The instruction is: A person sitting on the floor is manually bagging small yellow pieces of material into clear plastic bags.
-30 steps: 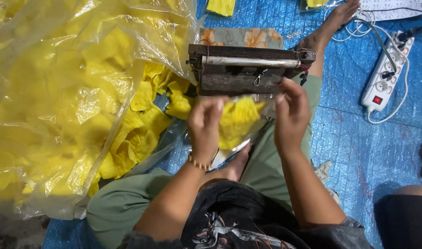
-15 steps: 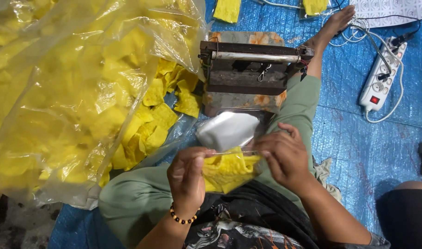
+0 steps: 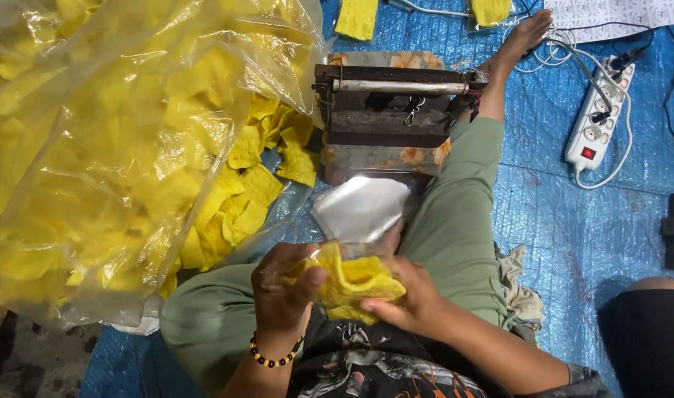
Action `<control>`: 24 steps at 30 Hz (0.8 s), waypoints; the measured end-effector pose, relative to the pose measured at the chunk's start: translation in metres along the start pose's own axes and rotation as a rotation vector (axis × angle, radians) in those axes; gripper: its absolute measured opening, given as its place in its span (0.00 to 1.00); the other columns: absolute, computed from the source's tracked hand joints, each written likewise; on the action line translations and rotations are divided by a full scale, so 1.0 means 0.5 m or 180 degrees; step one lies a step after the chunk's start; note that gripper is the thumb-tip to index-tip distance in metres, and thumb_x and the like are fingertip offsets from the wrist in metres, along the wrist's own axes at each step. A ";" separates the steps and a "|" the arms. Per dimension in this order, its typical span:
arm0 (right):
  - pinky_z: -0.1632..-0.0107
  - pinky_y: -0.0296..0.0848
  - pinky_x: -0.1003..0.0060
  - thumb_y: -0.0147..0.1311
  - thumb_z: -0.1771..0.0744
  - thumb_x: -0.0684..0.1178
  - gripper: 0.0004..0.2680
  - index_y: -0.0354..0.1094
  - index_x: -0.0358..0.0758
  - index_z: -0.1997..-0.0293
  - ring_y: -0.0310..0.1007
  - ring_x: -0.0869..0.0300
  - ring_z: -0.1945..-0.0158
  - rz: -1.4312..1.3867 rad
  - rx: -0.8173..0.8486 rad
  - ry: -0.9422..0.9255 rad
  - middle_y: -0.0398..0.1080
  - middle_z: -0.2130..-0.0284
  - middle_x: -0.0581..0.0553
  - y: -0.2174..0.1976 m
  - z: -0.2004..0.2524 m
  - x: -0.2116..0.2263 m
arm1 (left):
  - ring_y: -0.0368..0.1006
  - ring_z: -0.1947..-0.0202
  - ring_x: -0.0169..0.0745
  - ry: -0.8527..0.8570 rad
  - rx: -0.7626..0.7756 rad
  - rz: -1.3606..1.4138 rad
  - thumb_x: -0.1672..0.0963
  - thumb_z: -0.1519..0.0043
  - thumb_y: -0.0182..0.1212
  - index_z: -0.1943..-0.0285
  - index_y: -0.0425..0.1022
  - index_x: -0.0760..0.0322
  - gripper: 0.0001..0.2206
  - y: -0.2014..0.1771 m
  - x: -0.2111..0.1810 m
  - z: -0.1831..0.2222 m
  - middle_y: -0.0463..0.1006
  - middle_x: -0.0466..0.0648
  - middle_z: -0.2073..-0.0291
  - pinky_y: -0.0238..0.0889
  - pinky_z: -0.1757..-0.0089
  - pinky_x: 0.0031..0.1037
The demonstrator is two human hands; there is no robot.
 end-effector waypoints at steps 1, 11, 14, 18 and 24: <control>0.70 0.78 0.70 0.64 0.37 0.41 0.16 0.62 0.30 0.47 0.80 0.59 0.71 -0.0110 0.0050 0.0185 0.76 0.66 0.43 0.004 -0.002 -0.008 | 0.77 0.53 0.42 -0.0038 0.0016 0.0194 0.62 0.44 0.70 0.51 0.77 0.64 0.13 0.003 0.003 0.000 0.81 0.55 0.52 0.69 0.48 0.33; 0.70 0.82 0.74 0.61 0.36 0.57 0.20 0.66 0.42 0.40 0.78 0.63 0.71 -0.0055 0.1779 0.1633 0.72 0.59 0.48 -0.090 -0.045 -0.233 | 0.56 0.30 0.61 -0.0100 0.0187 0.0239 0.47 0.38 0.67 0.24 0.52 0.56 0.36 -0.033 0.093 -0.032 0.45 0.59 0.23 0.66 0.40 0.47; 0.12 0.05 0.47 0.48 0.26 0.32 0.39 0.09 0.57 0.17 -0.02 0.57 0.15 0.2166 -0.1323 0.0316 0.06 0.19 0.53 -0.369 -0.255 -0.193 | 0.61 0.29 0.51 -0.1250 -0.0420 -0.0968 0.45 0.39 0.51 0.28 0.60 0.57 0.31 -0.116 0.222 -0.075 0.61 0.55 0.27 0.58 0.40 0.53; 0.43 0.79 0.68 0.58 0.36 0.71 0.43 0.31 0.32 0.22 0.76 0.58 0.41 -0.2007 -0.1619 0.1270 0.44 0.24 0.34 -0.373 -0.259 -0.237 | 0.60 0.83 0.25 -0.1592 0.0175 -0.2489 0.44 0.40 0.55 0.30 0.66 0.52 0.29 -0.193 0.464 -0.122 0.76 0.54 0.42 0.54 0.81 0.17; 0.46 0.78 0.50 0.54 0.33 0.53 0.21 0.62 0.40 0.32 0.77 0.47 0.49 -0.0524 -0.0489 0.1473 0.68 0.45 0.39 -0.193 -0.128 -0.237 | 0.26 0.24 0.73 -0.1961 0.1381 -0.5204 0.42 0.40 0.56 0.19 0.44 0.37 0.39 -0.280 0.676 -0.078 0.27 0.49 0.19 0.28 0.46 0.86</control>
Point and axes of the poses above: each hand's wrist, its own z-axis away from the middle knuckle, its own y-axis out of the palm, x = y × z, the point moved 9 cm from there along -z, towards the middle knuckle
